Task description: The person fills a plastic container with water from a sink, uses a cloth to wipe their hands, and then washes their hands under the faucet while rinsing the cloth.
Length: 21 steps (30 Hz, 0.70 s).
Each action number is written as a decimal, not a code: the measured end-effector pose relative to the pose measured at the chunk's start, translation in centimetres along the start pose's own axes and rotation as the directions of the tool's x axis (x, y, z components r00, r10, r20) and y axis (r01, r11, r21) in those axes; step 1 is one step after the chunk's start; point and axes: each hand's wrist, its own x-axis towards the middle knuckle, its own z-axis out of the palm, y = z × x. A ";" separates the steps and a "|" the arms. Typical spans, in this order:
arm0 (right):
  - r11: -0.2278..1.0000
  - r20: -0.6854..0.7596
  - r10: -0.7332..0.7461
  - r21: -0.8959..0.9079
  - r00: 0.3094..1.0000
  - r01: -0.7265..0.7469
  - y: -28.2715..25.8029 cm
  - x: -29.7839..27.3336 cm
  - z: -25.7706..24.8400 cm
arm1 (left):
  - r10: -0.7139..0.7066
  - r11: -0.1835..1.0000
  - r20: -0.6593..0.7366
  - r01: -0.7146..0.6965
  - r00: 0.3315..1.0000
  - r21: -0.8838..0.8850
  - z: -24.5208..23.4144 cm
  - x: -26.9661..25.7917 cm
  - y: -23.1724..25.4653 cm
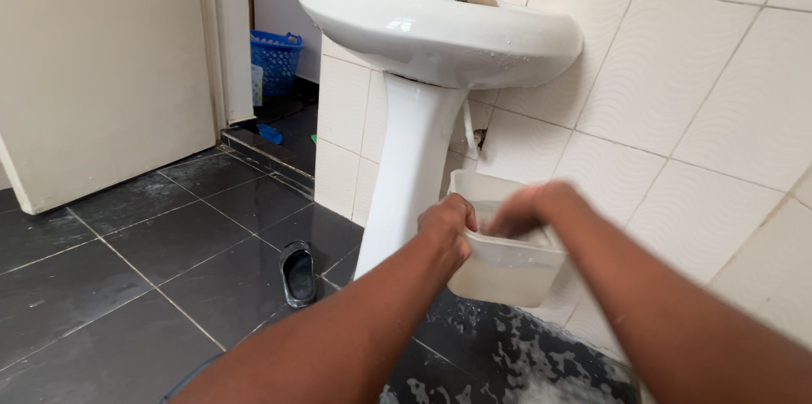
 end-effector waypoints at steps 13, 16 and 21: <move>0.955 -0.152 0.028 -0.289 0.988 -0.071 -1.0 -3.5 -0.4 | -0.003 0.967 -0.096 0.027 0.995 0.255 1.2 -1.3 -0.1; 0.960 -0.267 -0.003 -0.271 0.964 -0.072 -1.1 -2.0 -1.1 | 0.039 0.996 -0.043 -0.035 0.998 0.082 1.4 -1.1 -0.8; 0.994 0.242 -0.036 0.108 0.970 0.010 -6.1 4.8 2.6 | -0.013 0.977 -0.087 0.031 0.996 0.210 1.7 -1.5 -0.8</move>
